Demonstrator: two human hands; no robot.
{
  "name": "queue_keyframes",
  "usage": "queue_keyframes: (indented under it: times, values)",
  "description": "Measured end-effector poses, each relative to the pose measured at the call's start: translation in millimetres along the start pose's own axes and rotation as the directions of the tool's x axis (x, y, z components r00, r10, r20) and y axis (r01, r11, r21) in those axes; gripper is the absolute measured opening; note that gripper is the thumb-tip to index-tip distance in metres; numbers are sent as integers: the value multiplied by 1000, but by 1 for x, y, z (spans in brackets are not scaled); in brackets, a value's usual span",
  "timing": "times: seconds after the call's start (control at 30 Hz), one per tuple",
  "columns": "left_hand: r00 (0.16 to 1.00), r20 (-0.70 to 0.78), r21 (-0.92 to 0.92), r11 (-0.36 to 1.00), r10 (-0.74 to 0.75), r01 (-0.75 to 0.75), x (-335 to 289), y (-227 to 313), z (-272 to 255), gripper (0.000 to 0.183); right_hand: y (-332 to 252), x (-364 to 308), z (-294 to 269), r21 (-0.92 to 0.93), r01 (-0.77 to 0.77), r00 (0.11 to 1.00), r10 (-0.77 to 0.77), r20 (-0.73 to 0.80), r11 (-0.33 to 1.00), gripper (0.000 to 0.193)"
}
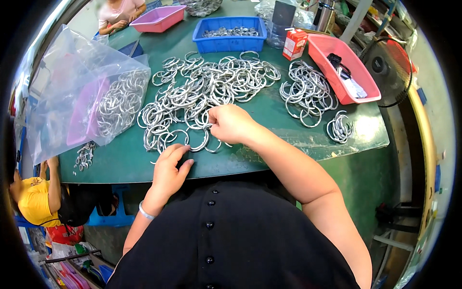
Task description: The person picks up metal hook components from a green table and joins them together by hand one by one, occasionally retrieving more components from a plastic bag.
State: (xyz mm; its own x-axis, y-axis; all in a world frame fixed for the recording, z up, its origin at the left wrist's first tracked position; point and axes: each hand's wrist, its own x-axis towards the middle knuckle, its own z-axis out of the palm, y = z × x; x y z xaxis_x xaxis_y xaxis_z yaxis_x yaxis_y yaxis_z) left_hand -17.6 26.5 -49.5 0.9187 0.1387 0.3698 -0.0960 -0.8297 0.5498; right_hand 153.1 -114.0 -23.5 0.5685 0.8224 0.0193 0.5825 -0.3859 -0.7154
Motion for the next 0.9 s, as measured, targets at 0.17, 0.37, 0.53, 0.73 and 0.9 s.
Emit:
queue_keyframes:
  times: [0.17,0.37,0.53,0.73,0.9]
  values:
    - [995,-23,122,988,-96,98,7,11,6,27,0,-2,-3,-19,-6,995,8,97,1000,12]
    - [998,-60,188,982,-10,21,13,-1,13,14,4,-1,-3,-12,1,995,1,97,1000,12]
    - [999,-20,147,988,-38,40,20,-7,7,12,8,-2,3,-6,8,999,-8,37,1000,12]
    - [999,-35,-23,1000,-14,13,27,-12,-1,12,5,-8,15,28,40,999,-40,1,999,12]
    - [1000,-29,75,997,7,-5,29,-16,-3,12,3,-15,17,182,31,999,-32,0,983,11]
